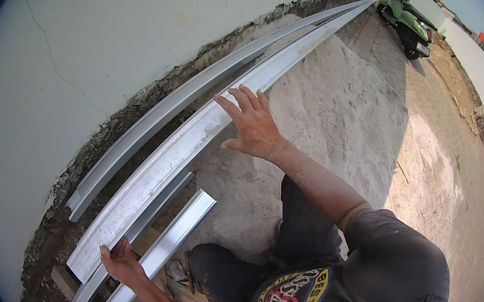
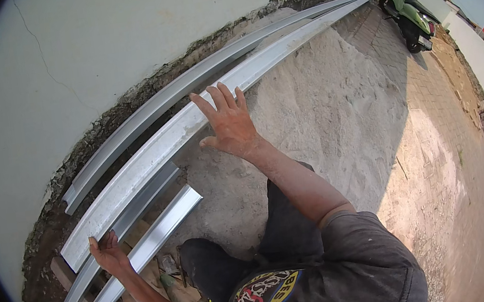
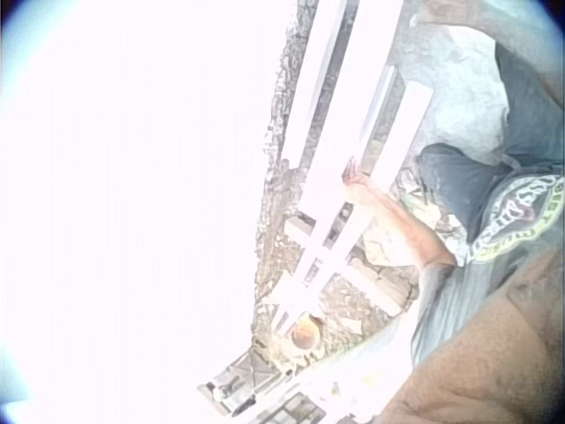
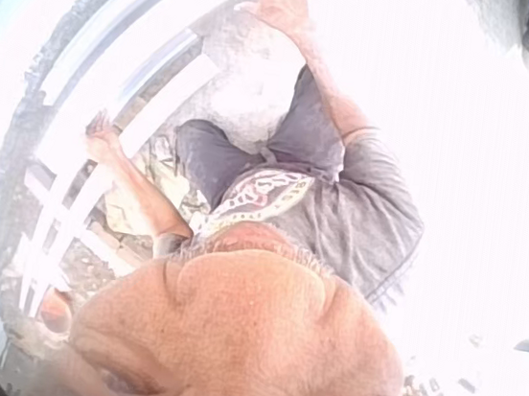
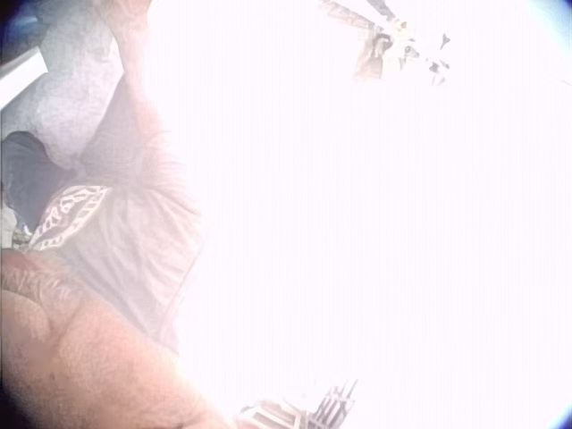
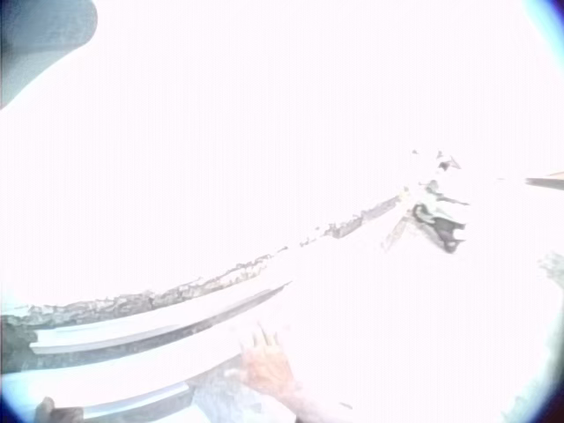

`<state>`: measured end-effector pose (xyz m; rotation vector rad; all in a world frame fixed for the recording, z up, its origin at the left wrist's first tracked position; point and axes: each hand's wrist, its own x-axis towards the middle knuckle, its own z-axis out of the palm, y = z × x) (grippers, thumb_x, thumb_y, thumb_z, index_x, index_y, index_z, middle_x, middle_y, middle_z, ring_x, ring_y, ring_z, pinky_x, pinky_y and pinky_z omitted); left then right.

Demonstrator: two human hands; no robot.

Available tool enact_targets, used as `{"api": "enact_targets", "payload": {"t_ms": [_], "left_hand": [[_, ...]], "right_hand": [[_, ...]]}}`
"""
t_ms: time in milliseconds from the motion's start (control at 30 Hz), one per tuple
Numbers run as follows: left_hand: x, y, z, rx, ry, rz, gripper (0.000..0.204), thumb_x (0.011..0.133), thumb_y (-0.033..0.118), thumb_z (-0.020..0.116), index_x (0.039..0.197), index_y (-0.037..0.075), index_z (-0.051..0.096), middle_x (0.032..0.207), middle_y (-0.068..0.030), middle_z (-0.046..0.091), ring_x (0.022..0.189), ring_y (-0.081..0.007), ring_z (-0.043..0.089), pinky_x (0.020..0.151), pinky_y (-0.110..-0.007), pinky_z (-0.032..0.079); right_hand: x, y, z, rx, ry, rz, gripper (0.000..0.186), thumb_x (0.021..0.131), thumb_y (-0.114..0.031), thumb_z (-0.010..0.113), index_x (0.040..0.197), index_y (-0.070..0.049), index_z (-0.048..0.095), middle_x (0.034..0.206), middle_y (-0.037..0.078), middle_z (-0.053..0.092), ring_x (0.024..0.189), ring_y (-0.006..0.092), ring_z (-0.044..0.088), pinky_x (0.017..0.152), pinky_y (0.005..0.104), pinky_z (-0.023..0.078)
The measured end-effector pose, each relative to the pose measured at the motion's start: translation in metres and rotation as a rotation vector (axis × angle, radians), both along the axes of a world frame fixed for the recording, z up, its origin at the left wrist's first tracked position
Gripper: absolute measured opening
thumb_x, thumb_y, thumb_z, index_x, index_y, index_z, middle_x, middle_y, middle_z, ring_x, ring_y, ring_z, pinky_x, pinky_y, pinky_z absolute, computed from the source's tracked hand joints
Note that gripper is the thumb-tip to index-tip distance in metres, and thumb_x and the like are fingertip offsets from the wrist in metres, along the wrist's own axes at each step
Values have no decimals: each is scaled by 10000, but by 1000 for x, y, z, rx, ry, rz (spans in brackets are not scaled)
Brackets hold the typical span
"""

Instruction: Measure and cut metal studs using a tape measure and tin snips.

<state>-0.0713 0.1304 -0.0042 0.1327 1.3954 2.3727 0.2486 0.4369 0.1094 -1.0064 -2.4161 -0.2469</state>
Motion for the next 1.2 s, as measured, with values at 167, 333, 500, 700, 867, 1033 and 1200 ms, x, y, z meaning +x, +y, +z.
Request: {"api": "enact_targets", "payload": {"t_ms": [167,333,500,700,867,1033,1200], "left_hand": [[28,-2,20,-66,-53,62,407,944,391,678,1041,2,609,803,-149,686,685,-227,689,611,-296,576],[37,-14,37,-215,-134,151,450,930,442,690,1003,5,611,714,-110,655,669,-197,678,581,-269,562],[46,-60,108,-1074,299,-148,385,904,353,747,871,-5,610,596,-65,562,587,-166,601,540,-258,486],[74,-11,171,-1207,1882,-122,447,644,163,863,983,6,618,841,-132,632,777,-312,634,732,-443,519],[17,-28,121,-1503,1459,-543,360,680,111,811,972,20,621,894,-193,668,836,-394,650,743,-472,511],[11,-14,142,-1377,1326,-722,279,691,164,846,759,-31,658,660,-206,614,606,-366,594,599,-431,462],[-16,-6,131,-1324,1061,-933,334,622,197,893,749,-50,708,561,-160,577,508,-202,513,536,-376,416]], "right_hand": [[22,78,-36,5,-298,101,903,693,-177,862,1472,-163,405,1378,144,459,1373,309,417,1187,631,212],[3,94,-24,-339,-582,219,641,773,-108,740,1374,-136,521,1255,160,564,1272,335,532,1151,611,294],[-15,99,11,-607,-778,309,505,730,-40,681,1231,-80,628,1099,180,667,1087,355,646,997,519,467],[-28,91,1,-697,-912,413,401,629,-28,618,1024,-10,685,920,205,706,914,378,678,791,481,524],[-36,66,21,-898,-878,572,331,562,-73,592,864,31,680,808,183,682,763,319,638,669,495,475],[-15,68,21,-971,-699,576,613,593,-247,789,1151,-34,650,1028,180,675,984,321,640,839,452,491],[37,39,6,-459,-591,515,1148,583,-496,910,1534,-183,349,1418,156,496,1367,322,446,1190,545,283]]}}
